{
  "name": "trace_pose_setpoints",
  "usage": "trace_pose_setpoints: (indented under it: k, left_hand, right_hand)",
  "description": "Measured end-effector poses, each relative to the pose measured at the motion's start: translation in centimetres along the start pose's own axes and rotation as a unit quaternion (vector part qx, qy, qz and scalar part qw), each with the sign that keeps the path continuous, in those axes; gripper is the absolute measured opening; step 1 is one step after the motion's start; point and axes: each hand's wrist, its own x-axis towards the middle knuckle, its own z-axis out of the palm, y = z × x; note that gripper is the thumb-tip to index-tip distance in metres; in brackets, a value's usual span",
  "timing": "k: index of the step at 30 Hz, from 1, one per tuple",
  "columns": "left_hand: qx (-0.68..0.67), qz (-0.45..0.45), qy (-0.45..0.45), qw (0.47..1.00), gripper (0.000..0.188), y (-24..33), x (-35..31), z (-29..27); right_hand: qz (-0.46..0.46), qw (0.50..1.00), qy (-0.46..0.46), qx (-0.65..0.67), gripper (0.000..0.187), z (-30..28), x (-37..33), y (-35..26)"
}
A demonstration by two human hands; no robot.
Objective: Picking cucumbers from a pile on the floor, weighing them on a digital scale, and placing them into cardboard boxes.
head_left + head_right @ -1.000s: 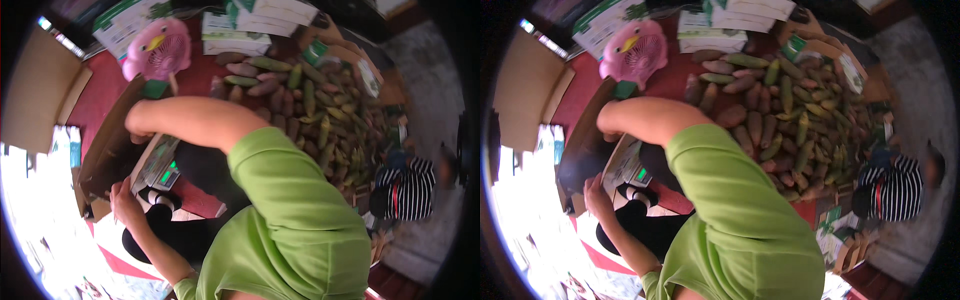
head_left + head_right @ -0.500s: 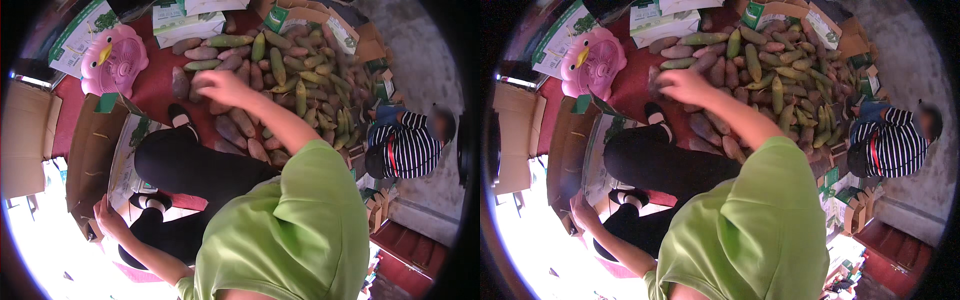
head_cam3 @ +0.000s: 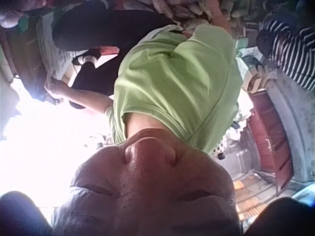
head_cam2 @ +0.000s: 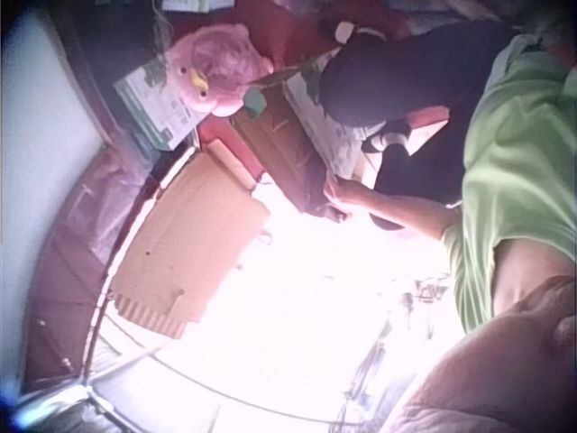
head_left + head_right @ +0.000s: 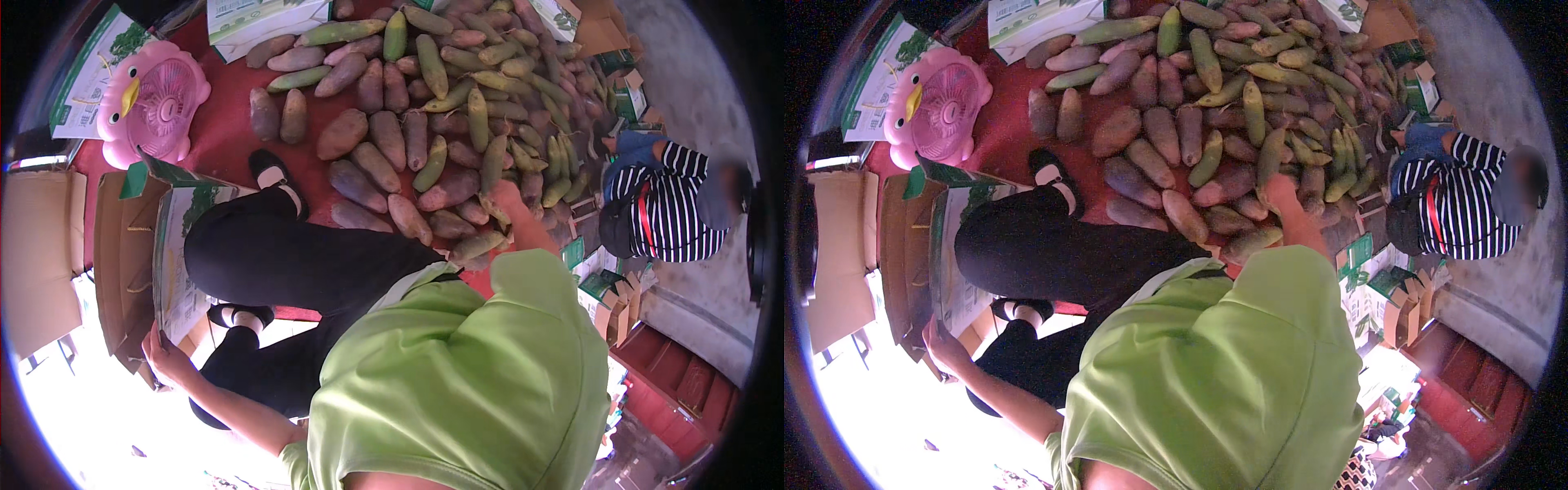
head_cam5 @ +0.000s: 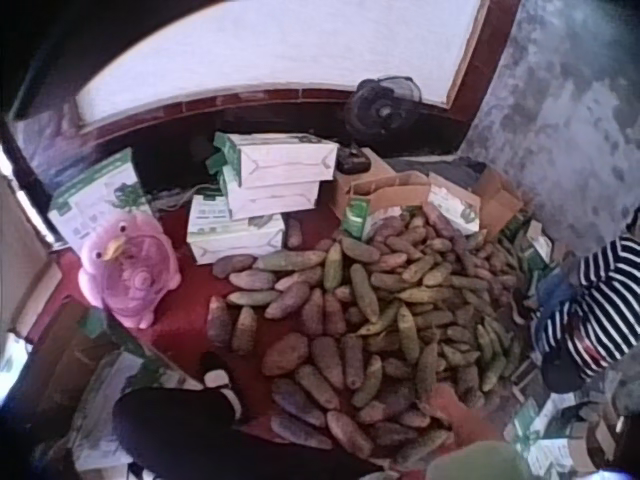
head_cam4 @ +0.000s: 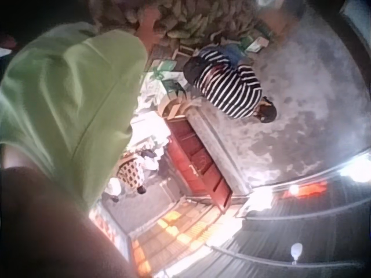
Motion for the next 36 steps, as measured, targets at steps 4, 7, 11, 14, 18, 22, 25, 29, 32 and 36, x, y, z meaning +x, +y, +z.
trace_pose_setpoints:
  k: [4,7,11,14,18,22,25,29,32,36]
  left_hand:
    - [0.015,-0.003,0.009,1.0,0.026,0.2,-0.3,-1.6]
    - [0.027,-0.013,0.01,0.999,0.026,0.4,-0.5,-1.4]
    - [0.028,-0.013,0.025,0.999,0.025,-0.2,-0.4,-0.9]
    - [0.028,-0.001,0.038,0.999,0.023,-0.3,-0.5,-0.9]
    - [0.03,0.023,0.052,0.998,0.024,-1.1,-0.5,-0.4]
    - [0.025,0.032,0.063,0.997,0.024,-1.5,-0.6,0.3]
    - [0.052,0.025,0.062,0.996,0.023,-1.2,-0.8,-1.1]
    - [0.058,0.005,0.049,0.997,0.022,-0.1,-0.7,-0.6]
    - [0.06,0.018,0.055,0.997,0.022,-0.3,-0.6,-0.4]
    - [0.047,0.032,0.059,0.997,0.021,-1.3,-0.3,0.4]
  right_hand:
    - [0.091,0.992,0.009,0.092,0.024,-1.8,-1.3,-3.8]
    - [0.268,0.913,0.066,0.3,0.032,-4.1,-1.3,-4.5]
    - [0.353,0.841,0.048,0.407,0.059,-5.7,-0.2,-4.5]
    - [0.389,0.806,0.101,0.434,0.071,-3.6,2.3,-3.9]
    - [0.409,0.804,0.12,0.413,0.074,0.7,5.4,-3.0]
    - [0.377,0.807,0.022,0.454,0.073,2.6,5.9,-2.3]
    - [0.353,0.729,-0.027,0.586,0.069,-1.5,4.9,-6.2]
    - [0.312,0.436,-0.036,0.844,0.053,-4.6,2.6,-12.2]
    - [0.286,0.432,-0.161,0.84,0.039,-5.9,0.7,-18.4]
    - [0.124,0.712,-0.21,0.659,0.037,-6.7,1.3,-21.7]
